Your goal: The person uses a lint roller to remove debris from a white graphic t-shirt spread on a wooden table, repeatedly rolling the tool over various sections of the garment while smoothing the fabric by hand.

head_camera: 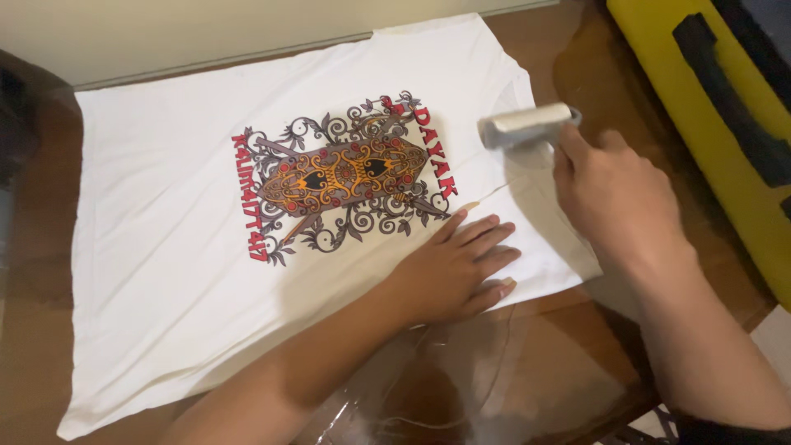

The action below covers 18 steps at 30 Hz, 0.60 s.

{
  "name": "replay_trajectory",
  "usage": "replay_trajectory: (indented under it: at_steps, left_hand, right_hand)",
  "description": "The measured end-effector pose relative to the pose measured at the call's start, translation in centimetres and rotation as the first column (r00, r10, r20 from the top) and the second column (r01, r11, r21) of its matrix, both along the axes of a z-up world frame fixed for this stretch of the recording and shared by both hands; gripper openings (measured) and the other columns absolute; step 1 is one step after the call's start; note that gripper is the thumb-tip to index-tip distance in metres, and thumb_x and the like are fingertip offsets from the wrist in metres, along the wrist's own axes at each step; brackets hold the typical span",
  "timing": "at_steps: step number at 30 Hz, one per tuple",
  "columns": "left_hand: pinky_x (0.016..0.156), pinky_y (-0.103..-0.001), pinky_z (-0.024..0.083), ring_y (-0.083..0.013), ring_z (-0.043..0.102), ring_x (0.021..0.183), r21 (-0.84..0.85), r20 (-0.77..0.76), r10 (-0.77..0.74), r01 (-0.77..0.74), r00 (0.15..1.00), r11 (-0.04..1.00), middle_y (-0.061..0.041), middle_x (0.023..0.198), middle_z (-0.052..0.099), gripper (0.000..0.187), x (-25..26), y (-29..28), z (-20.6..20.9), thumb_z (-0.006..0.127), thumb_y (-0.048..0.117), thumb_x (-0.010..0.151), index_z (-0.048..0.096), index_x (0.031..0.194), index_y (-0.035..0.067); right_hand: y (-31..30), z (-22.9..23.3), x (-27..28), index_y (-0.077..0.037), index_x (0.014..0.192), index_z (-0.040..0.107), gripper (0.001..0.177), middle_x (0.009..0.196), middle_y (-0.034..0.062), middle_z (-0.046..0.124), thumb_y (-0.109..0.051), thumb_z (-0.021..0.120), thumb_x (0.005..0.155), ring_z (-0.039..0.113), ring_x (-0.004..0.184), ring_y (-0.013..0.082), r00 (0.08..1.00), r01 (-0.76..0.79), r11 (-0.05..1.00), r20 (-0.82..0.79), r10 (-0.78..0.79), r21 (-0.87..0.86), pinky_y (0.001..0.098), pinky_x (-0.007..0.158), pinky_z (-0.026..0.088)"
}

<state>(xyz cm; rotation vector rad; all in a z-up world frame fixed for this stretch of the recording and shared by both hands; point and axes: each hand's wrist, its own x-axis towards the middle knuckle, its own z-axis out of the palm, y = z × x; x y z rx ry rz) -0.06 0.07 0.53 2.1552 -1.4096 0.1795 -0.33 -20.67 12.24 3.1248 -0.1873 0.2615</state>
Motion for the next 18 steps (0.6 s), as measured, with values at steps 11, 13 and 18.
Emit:
replay_trajectory:
  at_steps: [11, 13, 18]
  left_hand:
    - [0.130, -0.053, 0.021, -0.0289, 0.044, 0.148, -0.049, 0.012, 0.004, -0.004, 1.000, 0.999, -0.013, 0.151, 0.055, 0.045, 0.0, 0.1, -0.1, 0.055, 0.042, 0.103, 0.065, 0.133, 0.011]
    - [0.130, -0.053, 0.021, -0.0292, 0.044, 0.148, -0.048, 0.014, 0.009, -0.009, 1.000, 0.999, -0.013, 0.151, 0.055, 0.045, -0.1, 0.1, -0.2, 0.054, 0.042, 0.103, 0.065, 0.134, 0.011]
    - [0.129, -0.054, 0.021, -0.0289, 0.044, 0.148, -0.031, 0.010, 0.011, -0.011, 1.000, 0.999, -0.012, 0.152, 0.054, 0.046, 0.0, 0.0, -0.3, 0.053, 0.042, 0.102, 0.064, 0.134, 0.012]
  right_hand:
    - [-1.5, 0.0, 9.9, -0.009, 0.110, 0.074, 0.028, 0.100, 0.0261, 0.071, -0.025, 0.053, 0.102, 0.068, 0.092, 0.0493, 0.999, -0.034, 0.997, 0.014, 0.033, 0.073, 0.0595, 0.082, 0.054]
    - [-1.1, -0.4, 10.6, -0.008, 0.112, 0.074, 0.029, 0.100, 0.0283, 0.070, -0.026, 0.053, 0.105, 0.068, 0.091, 0.0506, 0.997, -0.058, 0.997, 0.060, 0.055, 0.044, 0.0594, 0.081, 0.054]
    - [-0.8, -0.9, 10.1, -0.007, 0.113, 0.074, 0.029, 0.100, 0.0298, 0.069, -0.027, 0.054, 0.105, 0.066, 0.089, 0.0519, 0.978, -0.117, 0.993, 0.175, 0.112, 0.022, 0.0599, 0.077, 0.053]
